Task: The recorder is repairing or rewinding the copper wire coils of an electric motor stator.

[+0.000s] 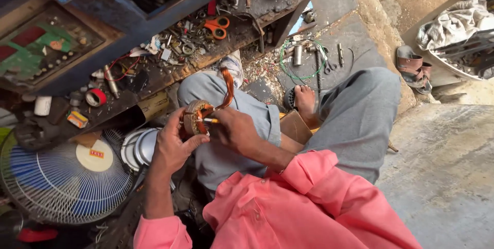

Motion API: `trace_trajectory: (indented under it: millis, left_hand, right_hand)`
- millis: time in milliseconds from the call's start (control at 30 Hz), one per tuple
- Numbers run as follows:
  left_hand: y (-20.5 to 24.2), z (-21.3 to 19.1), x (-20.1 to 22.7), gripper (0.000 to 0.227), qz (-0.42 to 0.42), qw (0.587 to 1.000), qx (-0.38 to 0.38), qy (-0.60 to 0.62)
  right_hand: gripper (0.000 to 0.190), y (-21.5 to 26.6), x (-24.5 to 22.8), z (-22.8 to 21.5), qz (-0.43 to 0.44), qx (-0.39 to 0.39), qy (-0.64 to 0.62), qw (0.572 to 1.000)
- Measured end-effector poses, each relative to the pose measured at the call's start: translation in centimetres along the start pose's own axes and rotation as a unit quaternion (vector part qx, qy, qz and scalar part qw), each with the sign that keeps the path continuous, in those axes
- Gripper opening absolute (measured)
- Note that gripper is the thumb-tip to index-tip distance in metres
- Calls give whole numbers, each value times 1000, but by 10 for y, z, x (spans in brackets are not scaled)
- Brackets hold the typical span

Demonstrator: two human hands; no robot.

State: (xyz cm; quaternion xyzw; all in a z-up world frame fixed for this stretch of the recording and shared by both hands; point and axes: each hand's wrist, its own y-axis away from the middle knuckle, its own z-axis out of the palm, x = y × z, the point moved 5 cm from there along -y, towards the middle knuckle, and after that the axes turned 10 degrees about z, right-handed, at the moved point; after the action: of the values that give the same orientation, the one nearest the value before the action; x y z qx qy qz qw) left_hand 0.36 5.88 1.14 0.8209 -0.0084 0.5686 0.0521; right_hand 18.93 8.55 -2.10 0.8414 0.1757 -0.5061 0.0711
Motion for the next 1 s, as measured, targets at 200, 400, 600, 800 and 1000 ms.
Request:
trace_trajectory:
  millis: [200,400,600,800,1000]
  left_hand:
    - [-5,2,9,84,-17,1000,-15,14]
    - [0,-1,8,88,26,1000,-5,-6]
    - [3,4,1,93,13,996,-7,88]
    - [6,3,-2,93,38,996,-1,75]
    - [7,5,-3,92,11,997,2,78]
  right_hand:
    - [37,-5,1,0,-18,-10,-31,999]
    - [27,-4,10,10,61,-37,-59,996]
    - [29,0,0,6,12,-6,-12,1000]
    - [41,6,13,10,-1,-15,-55,998]
    - [44,7,-3,-1,-3,-42,43,998]
